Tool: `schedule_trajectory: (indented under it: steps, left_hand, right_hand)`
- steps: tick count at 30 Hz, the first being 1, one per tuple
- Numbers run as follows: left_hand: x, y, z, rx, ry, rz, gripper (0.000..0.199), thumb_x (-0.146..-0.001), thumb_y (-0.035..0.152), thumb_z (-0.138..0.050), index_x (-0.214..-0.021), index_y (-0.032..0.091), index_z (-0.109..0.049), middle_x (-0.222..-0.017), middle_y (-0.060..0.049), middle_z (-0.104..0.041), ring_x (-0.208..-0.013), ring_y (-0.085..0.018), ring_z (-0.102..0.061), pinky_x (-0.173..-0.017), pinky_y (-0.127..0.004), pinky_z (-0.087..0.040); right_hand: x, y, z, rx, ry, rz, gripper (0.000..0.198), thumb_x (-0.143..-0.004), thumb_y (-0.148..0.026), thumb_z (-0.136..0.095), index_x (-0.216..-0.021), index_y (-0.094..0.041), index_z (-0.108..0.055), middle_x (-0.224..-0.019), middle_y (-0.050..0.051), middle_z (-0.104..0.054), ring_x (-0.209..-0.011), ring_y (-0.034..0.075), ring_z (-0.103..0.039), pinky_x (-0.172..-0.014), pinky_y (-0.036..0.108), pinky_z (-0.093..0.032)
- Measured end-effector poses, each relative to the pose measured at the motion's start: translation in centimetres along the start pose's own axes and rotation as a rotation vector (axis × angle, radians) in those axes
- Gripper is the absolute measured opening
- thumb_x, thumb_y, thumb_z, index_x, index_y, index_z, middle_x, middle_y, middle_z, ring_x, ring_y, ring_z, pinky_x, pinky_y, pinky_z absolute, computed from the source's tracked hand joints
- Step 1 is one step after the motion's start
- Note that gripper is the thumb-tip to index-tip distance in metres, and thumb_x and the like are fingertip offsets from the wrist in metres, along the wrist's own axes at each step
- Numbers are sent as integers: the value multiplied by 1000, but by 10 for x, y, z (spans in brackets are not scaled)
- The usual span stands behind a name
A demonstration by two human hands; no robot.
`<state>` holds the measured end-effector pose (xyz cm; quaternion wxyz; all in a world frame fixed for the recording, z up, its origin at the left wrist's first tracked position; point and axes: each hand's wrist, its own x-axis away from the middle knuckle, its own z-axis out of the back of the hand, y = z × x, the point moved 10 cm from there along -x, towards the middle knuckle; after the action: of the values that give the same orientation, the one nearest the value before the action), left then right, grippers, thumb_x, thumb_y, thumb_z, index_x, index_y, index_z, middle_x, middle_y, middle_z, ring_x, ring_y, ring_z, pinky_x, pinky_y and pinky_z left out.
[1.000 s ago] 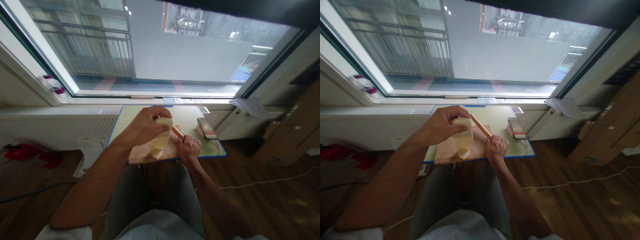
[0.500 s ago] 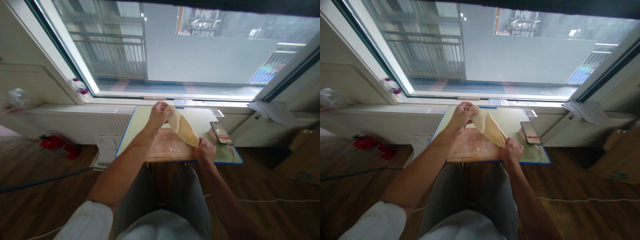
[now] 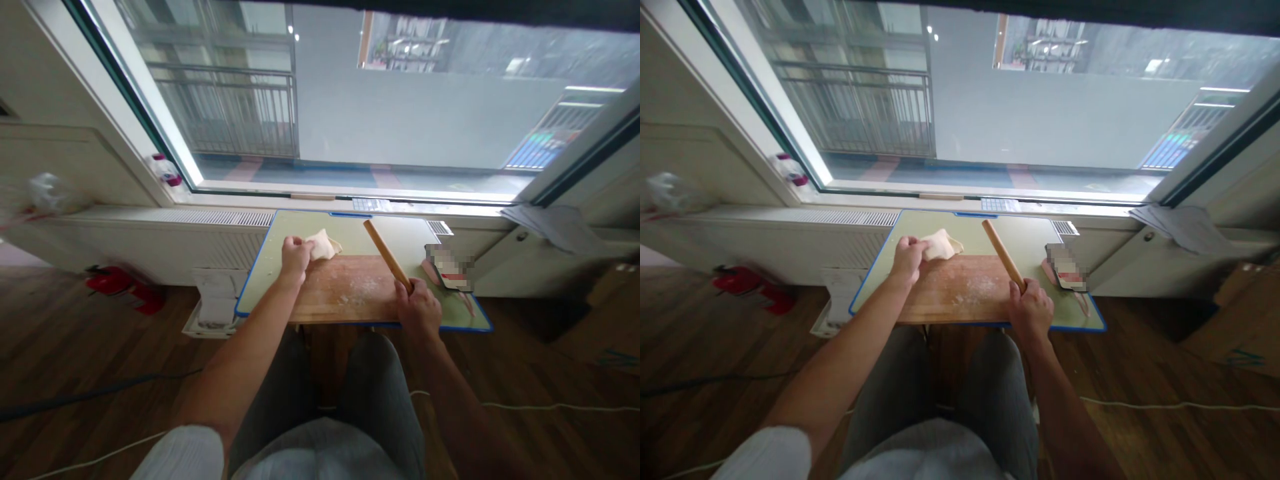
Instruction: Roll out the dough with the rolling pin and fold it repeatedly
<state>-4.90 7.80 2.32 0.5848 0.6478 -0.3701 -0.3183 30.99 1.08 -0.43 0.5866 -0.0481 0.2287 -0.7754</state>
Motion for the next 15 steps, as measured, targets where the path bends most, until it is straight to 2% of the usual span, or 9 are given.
schedule_trajectory:
  steps: [1, 3, 5, 7, 9, 11, 13, 15]
  left_hand:
    - [7, -15, 13, 10, 37, 98, 37, -73, 18, -74, -89, 25, -42, -80, 6, -51, -65, -11, -55, -60, -25, -50]
    - [14, -19, 19, 62, 56, 143, 37, -71, 19, -75, -93, 25, -47, -82, 5, -55, -66, -12, -58, -58, -24, -49]
    - [8, 2, 0, 132, 15, 75, 37, -71, 18, -75, -99, 25, -53, -87, 3, -60, -71, -14, -63, -61, -24, -52]
    - [-5, 33, -36, 170, -77, 29, 33, -73, 20, -73, -102, 26, -59, -86, 2, -61, -75, -17, -65, -64, -28, -57]
    - [-22, 64, -73, 184, -142, 14, 24, -74, 18, -70, -96, 24, -63, -82, 2, -60, -74, -17, -65, -66, -30, -58]
    - [-36, 92, -98, 228, -156, 11, 20, -75, 14, -68, -92, 22, -63, -80, 1, -59, -74, -16, -64, -68, -31, -59]
    - [-43, 111, -106, 305, -147, -9, 20, -76, 13, -69, -92, 22, -62, -82, 1, -60, -77, -16, -63, -72, -32, -61]
    - [-38, 112, -98, 377, -138, -30, 21, -77, 15, -71, -94, 23, -61, -88, 1, -63, -82, -15, -63, -76, -33, -62]
  right_hand:
    - [2, 1, -1, -6, -4, 10, 35, -110, -42, -56, -129, -15, -67, -112, 16, -77, -106, 32, -69, -92, 38, -41]
    - [4, 1, -3, -19, -4, 23, 34, -109, -41, -56, -128, -15, -67, -111, 16, -77, -105, 31, -69, -91, 38, -42]
    - [4, 0, -3, -33, 8, 22, 35, -108, -41, -56, -128, -14, -67, -110, 16, -77, -104, 31, -69, -90, 38, -42]
    - [3, -4, -2, -53, 25, 12, 36, -108, -42, -55, -128, -14, -67, -110, 16, -76, -104, 32, -69, -90, 38, -42]
    - [2, -9, -1, -81, 31, 7, 37, -108, -43, -54, -128, -14, -67, -109, 16, -77, -104, 32, -69, -90, 38, -42]
    - [1, -13, -1, -108, 29, 9, 37, -107, -44, -54, -126, -15, -67, -109, 15, -77, -104, 32, -69, -90, 38, -42]
    - [0, -17, -1, -136, 23, 20, 37, -106, -44, -54, -124, -16, -68, -109, 15, -77, -104, 32, -69, -90, 39, -42]
    - [1, -19, -3, -163, 11, 31, 37, -105, -45, -53, -123, -16, -68, -109, 15, -77, -103, 32, -69, -90, 39, -43]
